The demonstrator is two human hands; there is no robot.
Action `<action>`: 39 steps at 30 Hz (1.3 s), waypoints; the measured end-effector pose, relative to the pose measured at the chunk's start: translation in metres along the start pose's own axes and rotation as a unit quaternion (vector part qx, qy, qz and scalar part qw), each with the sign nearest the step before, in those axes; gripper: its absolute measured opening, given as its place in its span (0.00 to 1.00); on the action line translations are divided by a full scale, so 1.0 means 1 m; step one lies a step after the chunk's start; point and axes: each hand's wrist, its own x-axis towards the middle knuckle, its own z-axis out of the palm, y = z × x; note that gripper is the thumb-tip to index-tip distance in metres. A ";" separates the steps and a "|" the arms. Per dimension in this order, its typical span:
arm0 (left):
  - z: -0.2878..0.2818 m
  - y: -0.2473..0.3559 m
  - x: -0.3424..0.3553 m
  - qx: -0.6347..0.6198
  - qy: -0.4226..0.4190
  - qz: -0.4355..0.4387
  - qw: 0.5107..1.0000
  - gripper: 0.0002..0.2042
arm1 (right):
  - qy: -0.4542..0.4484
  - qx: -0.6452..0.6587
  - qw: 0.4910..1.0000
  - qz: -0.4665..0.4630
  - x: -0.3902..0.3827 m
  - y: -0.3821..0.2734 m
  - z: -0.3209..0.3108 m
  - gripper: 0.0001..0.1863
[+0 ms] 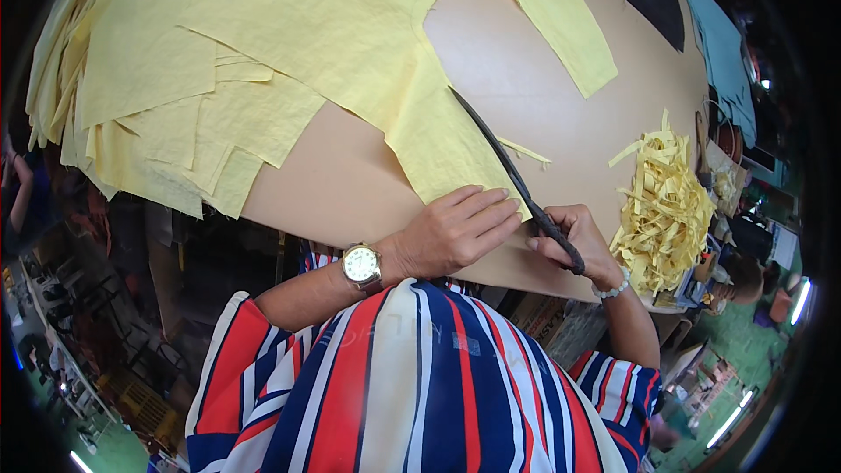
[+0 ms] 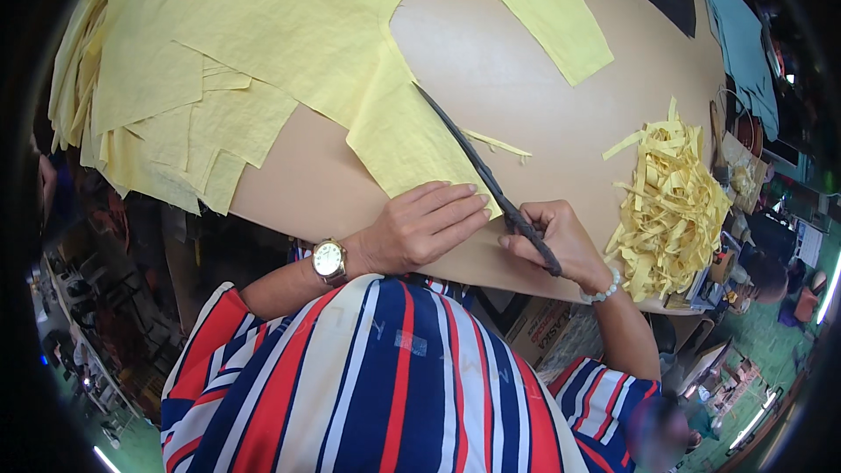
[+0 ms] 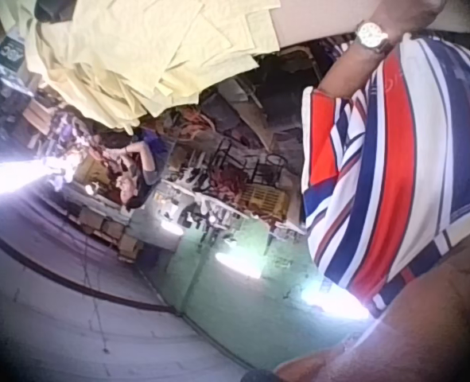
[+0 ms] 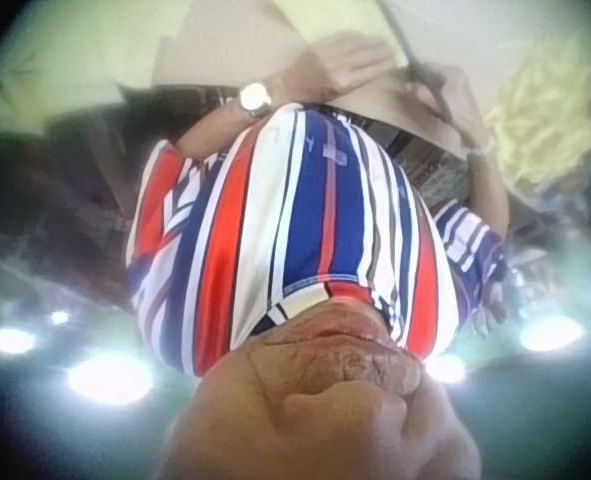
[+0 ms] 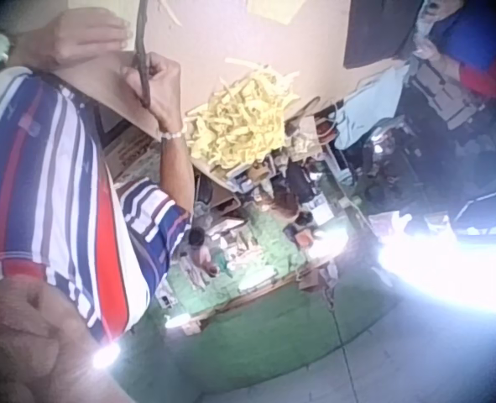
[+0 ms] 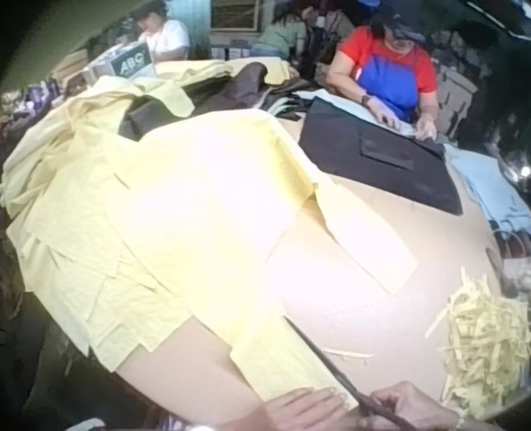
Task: The person trims and cuts yellow fabric pieces on a table using shears.
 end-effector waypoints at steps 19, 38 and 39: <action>-0.138 -0.115 0.000 0.446 0.187 -0.378 0.789 0.28 | -0.029 0.047 0.998 0.010 -0.005 -0.007 0.001 0.14; -0.121 -0.053 0.009 0.320 0.065 -0.177 0.928 0.19 | -0.070 0.147 0.985 0.061 -0.013 -0.013 0.027 0.14; -0.108 -0.044 0.002 0.262 0.045 -0.166 0.950 0.20 | -0.081 0.158 0.982 0.057 -0.011 -0.012 0.027 0.14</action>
